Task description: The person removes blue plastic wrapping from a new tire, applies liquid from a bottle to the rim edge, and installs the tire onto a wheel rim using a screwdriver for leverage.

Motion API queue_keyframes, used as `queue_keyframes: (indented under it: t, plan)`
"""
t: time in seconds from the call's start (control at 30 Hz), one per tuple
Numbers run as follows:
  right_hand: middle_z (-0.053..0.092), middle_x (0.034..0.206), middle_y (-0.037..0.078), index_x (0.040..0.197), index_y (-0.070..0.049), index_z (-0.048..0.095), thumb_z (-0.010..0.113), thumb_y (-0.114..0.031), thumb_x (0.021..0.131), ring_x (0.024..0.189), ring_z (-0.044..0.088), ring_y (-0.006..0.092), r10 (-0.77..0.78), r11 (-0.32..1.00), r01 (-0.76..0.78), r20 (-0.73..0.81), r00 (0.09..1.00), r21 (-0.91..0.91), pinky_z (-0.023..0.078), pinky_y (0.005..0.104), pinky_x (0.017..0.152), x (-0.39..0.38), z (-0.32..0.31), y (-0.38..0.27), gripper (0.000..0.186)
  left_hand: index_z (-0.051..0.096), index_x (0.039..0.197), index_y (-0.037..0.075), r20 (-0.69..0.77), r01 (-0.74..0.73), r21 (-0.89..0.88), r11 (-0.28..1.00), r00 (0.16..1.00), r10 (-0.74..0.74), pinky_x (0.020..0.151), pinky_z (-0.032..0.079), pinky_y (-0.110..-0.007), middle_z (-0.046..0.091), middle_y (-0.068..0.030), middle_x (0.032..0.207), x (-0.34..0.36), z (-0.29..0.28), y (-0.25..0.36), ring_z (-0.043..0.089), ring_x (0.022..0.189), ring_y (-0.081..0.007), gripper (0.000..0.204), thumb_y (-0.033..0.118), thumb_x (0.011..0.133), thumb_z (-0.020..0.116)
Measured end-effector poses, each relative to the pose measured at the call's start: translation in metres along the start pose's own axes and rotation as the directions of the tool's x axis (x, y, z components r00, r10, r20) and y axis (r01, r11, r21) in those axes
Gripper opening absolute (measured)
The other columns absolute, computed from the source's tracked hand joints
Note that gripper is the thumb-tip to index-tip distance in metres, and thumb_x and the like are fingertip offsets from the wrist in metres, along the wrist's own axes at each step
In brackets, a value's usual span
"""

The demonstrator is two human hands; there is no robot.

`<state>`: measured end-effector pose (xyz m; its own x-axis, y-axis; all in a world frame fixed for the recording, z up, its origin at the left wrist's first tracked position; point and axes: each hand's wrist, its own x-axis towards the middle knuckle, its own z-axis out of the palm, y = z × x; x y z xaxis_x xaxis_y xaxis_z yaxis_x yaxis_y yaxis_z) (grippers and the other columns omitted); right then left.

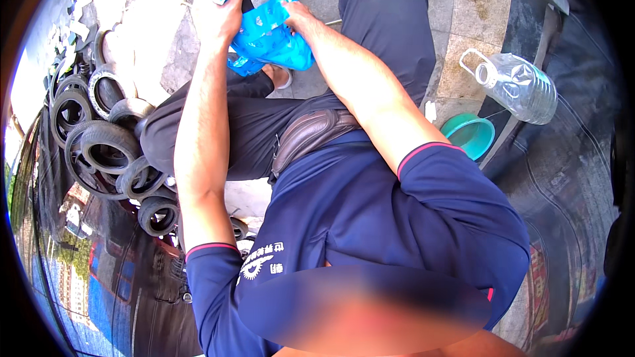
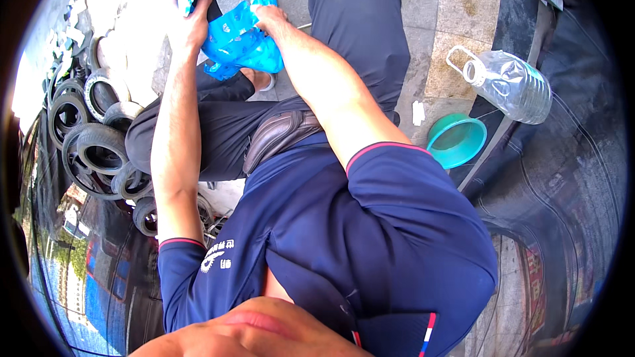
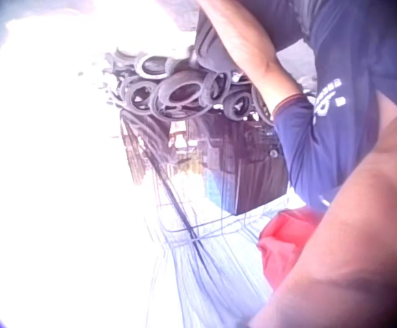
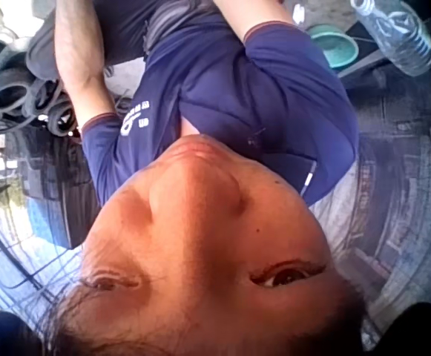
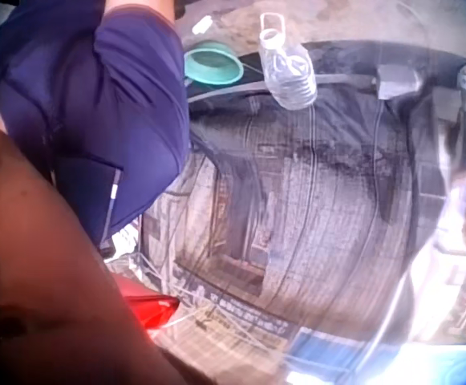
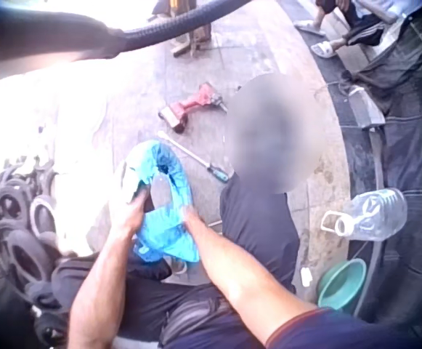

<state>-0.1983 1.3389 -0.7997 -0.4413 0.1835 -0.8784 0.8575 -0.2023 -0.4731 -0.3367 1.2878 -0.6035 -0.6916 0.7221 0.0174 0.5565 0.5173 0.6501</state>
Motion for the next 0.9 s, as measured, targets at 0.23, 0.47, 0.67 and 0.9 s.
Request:
queue_keyframes:
  t: [0.23, 0.47, 0.67, 0.9]
  plan:
    - [0.068, 0.126, 0.024, 0.129, 0.000, 0.065, 0.042, -0.049, 0.101, 0.116, 0.067, 0.0408, 0.088, 0.995, -0.066, -0.390, 0.916, 0.069, 0.050, 0.0530, 0.102, -0.019, -0.006, -0.022, 0.060, 0.049, 0.144, -0.001, -0.032, 0.036, -0.047, 0.998, 0.999, -0.037, 0.101, 0.049, -0.044, 0.064, -0.0261, 0.128, -0.024, -0.004, 0.028, 0.064, 0.119, -0.0392, 0.085, 0.042, 0.080, 0.083]
    - [0.060, 0.136, 0.024, 0.133, 0.000, 0.060, 0.038, -0.046, 0.104, 0.126, 0.059, 0.0381, 0.172, 0.984, -0.177, -0.194, 0.966, -0.011, 0.046, 0.0510, 0.107, -0.044, 0.012, -0.004, 0.059, 0.051, 0.135, -0.006, 0.050, 0.399, -0.199, 0.895, 0.916, -0.397, 0.096, 0.053, -0.039, 0.067, -0.0246, 0.120, -0.017, -0.021, 0.015, 0.066, 0.113, -0.0301, 0.089, 0.055, 0.078, 0.083]
    - [0.076, 0.094, 0.018, 0.111, 0.000, 0.072, 0.041, -0.049, 0.102, 0.088, 0.075, 0.0327, 0.197, 0.980, -0.194, -0.143, 0.970, 0.032, 0.058, 0.0478, 0.085, -0.031, -0.001, -0.002, 0.058, 0.038, 0.153, 0.001, 0.335, 0.106, 0.375, 0.921, 0.911, -0.241, 0.102, 0.052, -0.045, 0.064, -0.0315, 0.129, 0.008, -0.007, 0.007, 0.066, 0.119, -0.0404, 0.105, 0.048, 0.070, 0.082]
    - [0.064, 0.131, 0.028, 0.133, 0.000, 0.058, 0.043, -0.050, 0.101, 0.125, 0.060, 0.0445, -0.039, 0.993, 0.078, -0.386, 0.922, 0.086, 0.046, 0.0544, 0.106, -0.008, -0.025, -0.042, 0.062, 0.044, 0.154, 0.019, 0.173, 0.014, 0.190, 0.982, 0.984, -0.048, 0.103, 0.051, -0.049, 0.063, -0.0268, 0.134, 0.010, -0.016, 0.010, 0.064, 0.119, -0.0430, 0.093, 0.040, 0.071, 0.079]
